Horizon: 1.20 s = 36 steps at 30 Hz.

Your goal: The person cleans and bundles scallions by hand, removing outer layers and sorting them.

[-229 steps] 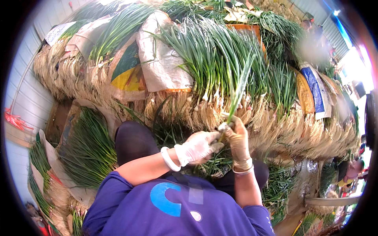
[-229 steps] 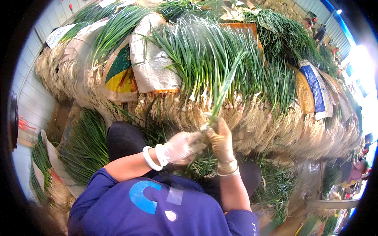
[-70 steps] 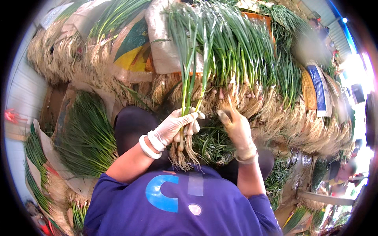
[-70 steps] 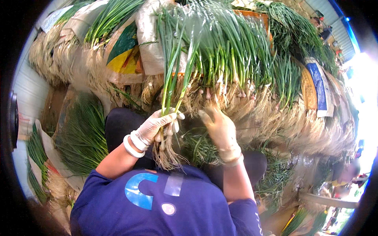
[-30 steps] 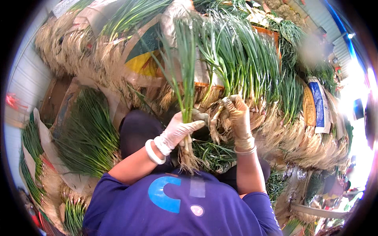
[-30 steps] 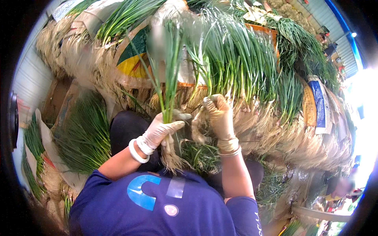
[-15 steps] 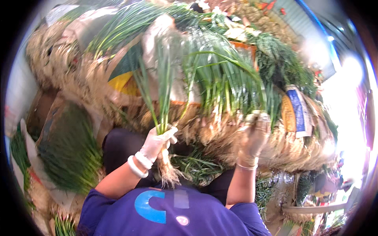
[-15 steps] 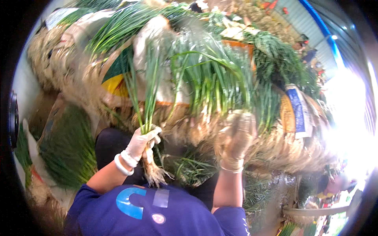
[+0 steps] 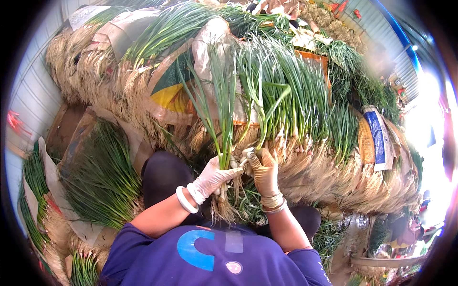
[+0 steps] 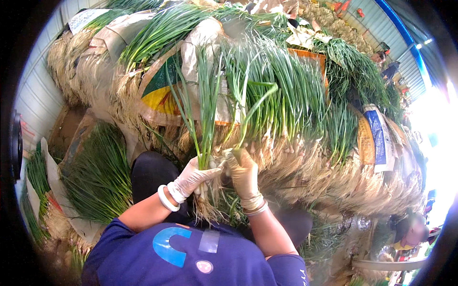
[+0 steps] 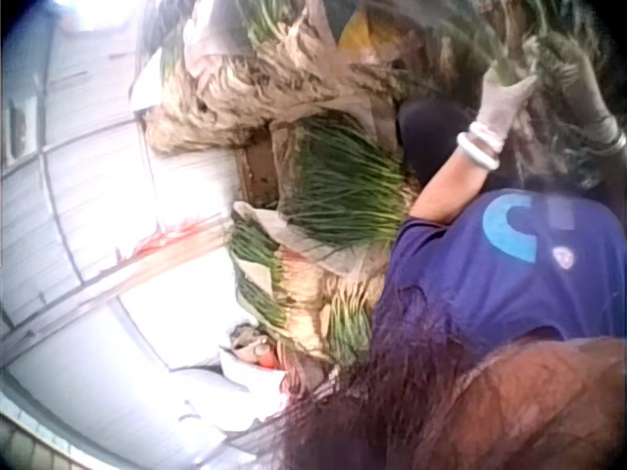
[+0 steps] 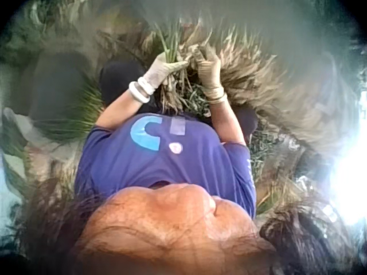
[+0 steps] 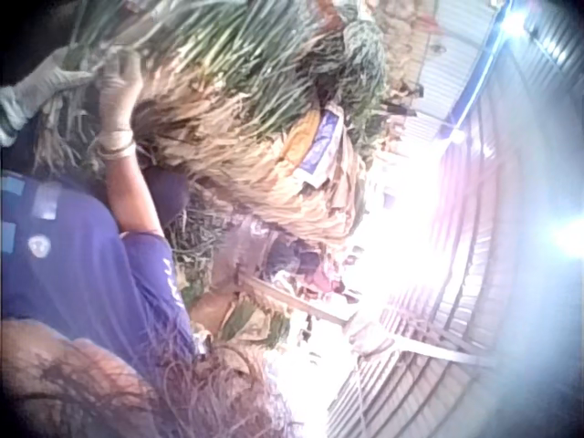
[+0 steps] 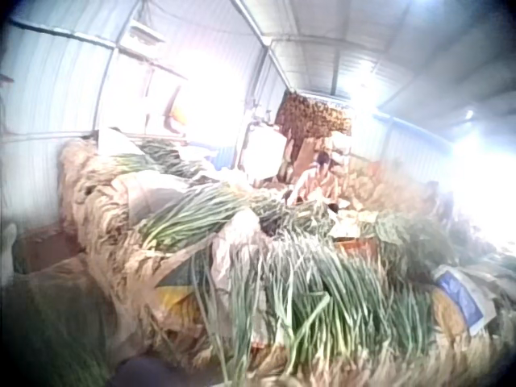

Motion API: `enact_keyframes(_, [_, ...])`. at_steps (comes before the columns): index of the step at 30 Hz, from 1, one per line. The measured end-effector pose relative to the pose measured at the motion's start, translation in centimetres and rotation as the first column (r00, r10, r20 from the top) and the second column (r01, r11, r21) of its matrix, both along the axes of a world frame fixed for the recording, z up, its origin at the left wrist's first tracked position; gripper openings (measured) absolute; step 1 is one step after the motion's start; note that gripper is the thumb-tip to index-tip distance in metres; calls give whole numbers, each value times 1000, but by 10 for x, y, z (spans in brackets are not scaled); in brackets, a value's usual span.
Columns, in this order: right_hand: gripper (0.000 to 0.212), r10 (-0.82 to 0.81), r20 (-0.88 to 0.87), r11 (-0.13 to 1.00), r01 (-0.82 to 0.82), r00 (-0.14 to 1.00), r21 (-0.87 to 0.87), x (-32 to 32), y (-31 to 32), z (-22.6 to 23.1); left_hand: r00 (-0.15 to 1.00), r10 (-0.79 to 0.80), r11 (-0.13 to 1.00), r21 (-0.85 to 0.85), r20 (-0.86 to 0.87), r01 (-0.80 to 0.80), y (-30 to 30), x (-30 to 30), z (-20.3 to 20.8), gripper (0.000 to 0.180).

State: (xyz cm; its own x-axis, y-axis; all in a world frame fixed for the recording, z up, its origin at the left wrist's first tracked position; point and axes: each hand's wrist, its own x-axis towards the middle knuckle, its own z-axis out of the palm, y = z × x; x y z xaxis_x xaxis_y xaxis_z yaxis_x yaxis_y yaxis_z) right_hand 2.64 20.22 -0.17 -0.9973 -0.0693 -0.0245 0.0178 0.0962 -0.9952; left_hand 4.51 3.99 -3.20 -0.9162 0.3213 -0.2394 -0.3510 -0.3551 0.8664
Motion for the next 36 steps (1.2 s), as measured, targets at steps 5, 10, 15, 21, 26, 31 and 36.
enact_keyframes(5, [8,21,-527,801,301,850,518,-5,21,-10,999,35,999,24,-34,-34,2,2,6,17])
enact_keyframes(10, [20,-332,-111,925,300,937,-233,-28,118,-9,998,-32,999,20,57,31,-3,4,27,15])
enact_keyframes(15, [31,158,-236,540,116,959,833,-4,107,-9,1000,-19,992,125,-12,20,4,3,14,17])
enact_keyframes(21, [28,227,146,872,-134,963,-470,-28,21,25,998,-57,994,-91,25,59,4,6,16,21])
enact_keyframes(26, [21,274,177,912,-196,945,-361,-19,-8,-3,996,58,997,-42,-71,-61,4,5,18,19])
enact_keyframes(31, [20,352,297,709,-46,887,-704,-36,-24,-6,999,-13,1000,-14,30,13,-5,6,33,30])
enact_keyframes(36, [13,194,306,878,-26,932,-479,-36,-24,-21,999,36,998,42,19,-37,-3,8,29,29])
